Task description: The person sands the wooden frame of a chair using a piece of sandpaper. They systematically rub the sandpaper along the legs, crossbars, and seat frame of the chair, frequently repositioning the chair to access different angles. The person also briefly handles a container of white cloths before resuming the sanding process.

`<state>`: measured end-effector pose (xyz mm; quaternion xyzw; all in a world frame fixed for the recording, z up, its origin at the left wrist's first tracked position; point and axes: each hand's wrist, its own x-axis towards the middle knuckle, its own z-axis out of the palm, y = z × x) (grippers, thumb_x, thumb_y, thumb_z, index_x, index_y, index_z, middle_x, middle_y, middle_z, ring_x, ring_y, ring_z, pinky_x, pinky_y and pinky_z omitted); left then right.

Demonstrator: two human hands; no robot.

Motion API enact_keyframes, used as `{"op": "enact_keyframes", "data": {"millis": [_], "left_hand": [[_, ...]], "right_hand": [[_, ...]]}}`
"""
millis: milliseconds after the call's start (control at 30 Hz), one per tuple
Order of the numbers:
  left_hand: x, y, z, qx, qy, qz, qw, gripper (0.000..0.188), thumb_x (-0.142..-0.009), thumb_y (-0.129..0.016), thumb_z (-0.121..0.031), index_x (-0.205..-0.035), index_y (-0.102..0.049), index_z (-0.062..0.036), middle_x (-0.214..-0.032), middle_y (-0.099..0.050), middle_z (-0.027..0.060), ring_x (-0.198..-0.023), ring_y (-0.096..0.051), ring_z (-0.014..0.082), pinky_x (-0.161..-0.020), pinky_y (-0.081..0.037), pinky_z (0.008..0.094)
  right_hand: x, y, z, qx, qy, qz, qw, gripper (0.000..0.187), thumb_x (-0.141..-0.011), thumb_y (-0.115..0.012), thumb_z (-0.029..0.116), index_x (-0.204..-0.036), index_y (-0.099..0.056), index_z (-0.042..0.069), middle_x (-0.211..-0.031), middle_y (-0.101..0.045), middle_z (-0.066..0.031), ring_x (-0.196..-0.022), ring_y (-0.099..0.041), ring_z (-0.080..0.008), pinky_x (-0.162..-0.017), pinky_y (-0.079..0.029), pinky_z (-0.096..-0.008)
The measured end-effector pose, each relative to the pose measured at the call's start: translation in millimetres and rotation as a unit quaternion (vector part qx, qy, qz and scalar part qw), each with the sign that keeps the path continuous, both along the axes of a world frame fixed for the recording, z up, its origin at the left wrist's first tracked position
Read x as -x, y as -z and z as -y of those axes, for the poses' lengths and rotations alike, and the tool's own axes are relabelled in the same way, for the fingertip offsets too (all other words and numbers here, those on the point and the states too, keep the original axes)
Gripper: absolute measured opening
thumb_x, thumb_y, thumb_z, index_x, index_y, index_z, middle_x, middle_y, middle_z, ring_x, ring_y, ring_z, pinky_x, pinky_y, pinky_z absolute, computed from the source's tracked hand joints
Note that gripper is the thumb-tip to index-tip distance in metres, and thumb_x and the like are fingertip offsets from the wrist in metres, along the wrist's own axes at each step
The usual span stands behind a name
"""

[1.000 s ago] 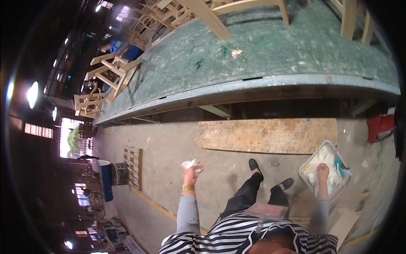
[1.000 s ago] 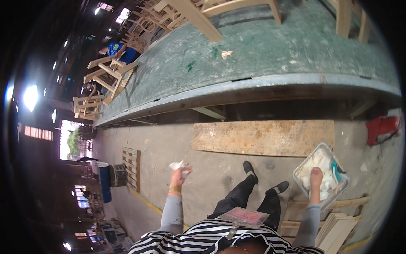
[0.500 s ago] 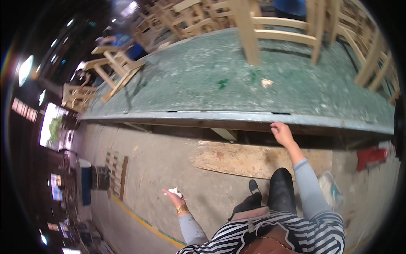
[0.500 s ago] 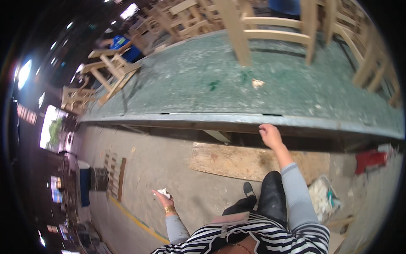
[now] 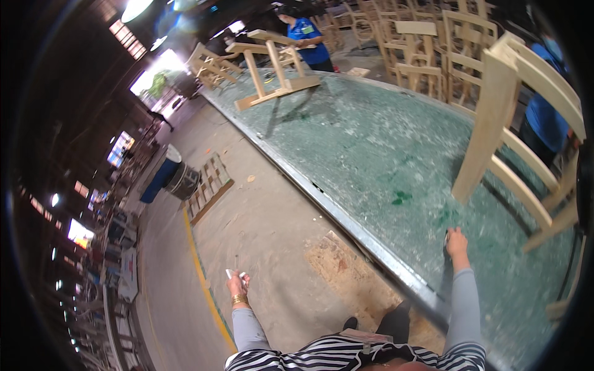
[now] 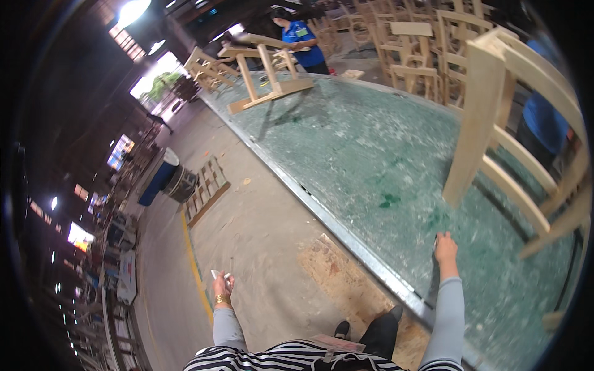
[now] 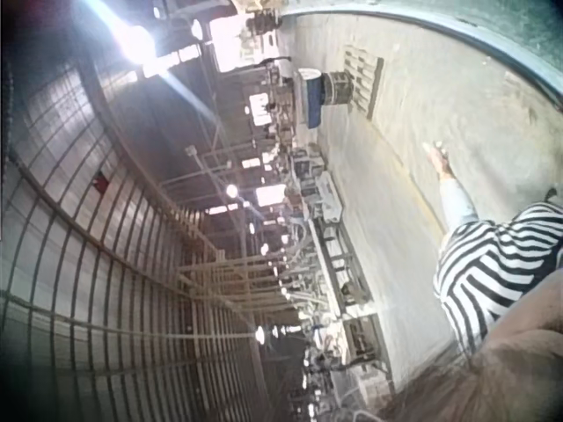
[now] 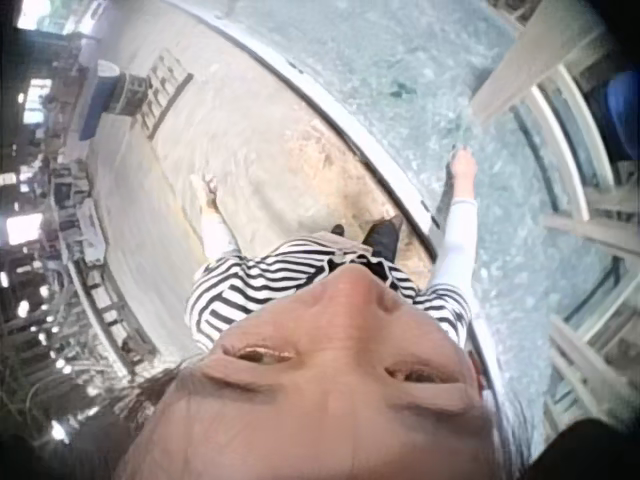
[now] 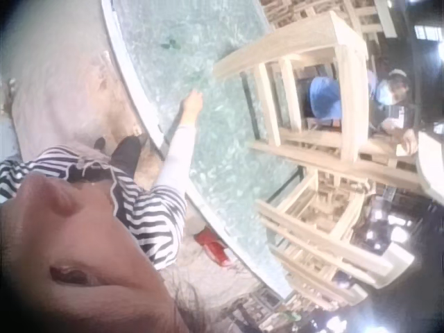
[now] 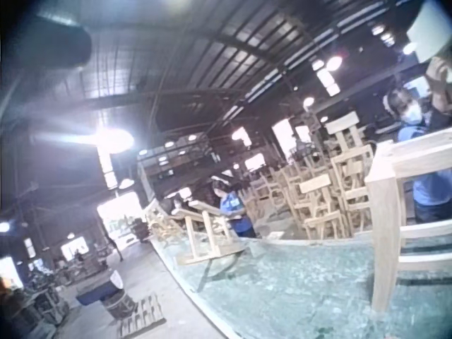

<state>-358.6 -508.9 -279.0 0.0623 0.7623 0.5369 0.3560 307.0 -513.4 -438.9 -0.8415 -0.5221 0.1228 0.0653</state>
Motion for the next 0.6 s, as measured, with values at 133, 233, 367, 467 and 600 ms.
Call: {"op": "enact_keyframes", "data": {"millis": [133,233,367,467,600], "left_hand": [[-32,-28,5,-0.051,-0.036,-0.007,0.998,0.015,-0.090,-0.054,-0.008,-0.104,-0.049,-0.0046,-0.066,-0.059,0.0120,-0.041,-0.053,0.0180,-0.032,-0.037,0.0257],[-41,-39,14,-0.113,-0.033,0.043,0.992,0.019,-0.090,-0.059,-0.015,-0.106,-0.050,-0.0104,-0.063,-0.055,0.0058,-0.037,-0.045,0.0136,-0.031,-0.032,0.0243],[-40,-50,29,-0.063,-0.017,-0.001,0.998,0.035,-0.090,-0.055,-0.051,-0.087,-0.052,-0.0160,-0.057,-0.046,-0.0006,-0.039,-0.040,0.0107,-0.033,-0.027,0.0224],[-39,-54,37,-0.108,-0.065,0.104,0.987,0.053,-0.086,-0.044,-0.070,-0.075,-0.046,-0.0184,-0.057,-0.045,-0.0014,-0.041,-0.041,0.0112,-0.035,-0.028,0.0232],[-37,-43,31,-0.174,-0.134,0.148,0.964,0.049,-0.090,-0.044,-0.063,-0.076,-0.045,-0.0157,-0.059,-0.048,0.0008,-0.049,-0.050,0.0153,-0.039,-0.037,0.0270]], "right_hand": [[-16,-9,-18,0.056,-0.078,0.021,0.995,0.024,-0.077,-0.061,0.009,-0.101,-0.062,0.009,-0.095,-0.064,-0.0177,-0.090,-0.063,-0.0391,-0.077,-0.050,-0.0462],[-14,-22,-26,0.035,-0.079,-0.070,0.994,0.024,-0.073,-0.065,0.009,-0.097,-0.065,0.006,-0.088,-0.068,-0.0181,-0.088,-0.066,-0.0325,-0.076,-0.052,-0.0435],[6,-51,-44,-0.010,-0.007,-0.324,0.946,0.019,-0.067,-0.076,0.016,-0.079,-0.068,0.003,-0.067,-0.067,-0.0113,-0.060,-0.065,-0.0187,-0.057,-0.052,-0.0331],[33,-82,-62,-0.054,-0.025,-0.390,0.919,0.021,-0.071,-0.075,0.018,-0.080,-0.067,0.001,-0.062,-0.065,-0.0081,-0.052,-0.061,-0.0138,-0.050,-0.049,-0.0301],[75,-131,-98,-0.077,-0.037,-0.477,0.875,0.019,-0.076,-0.071,0.016,-0.082,-0.067,-0.002,-0.059,-0.062,-0.0057,-0.048,-0.057,-0.0119,-0.047,-0.046,-0.0275]]}}
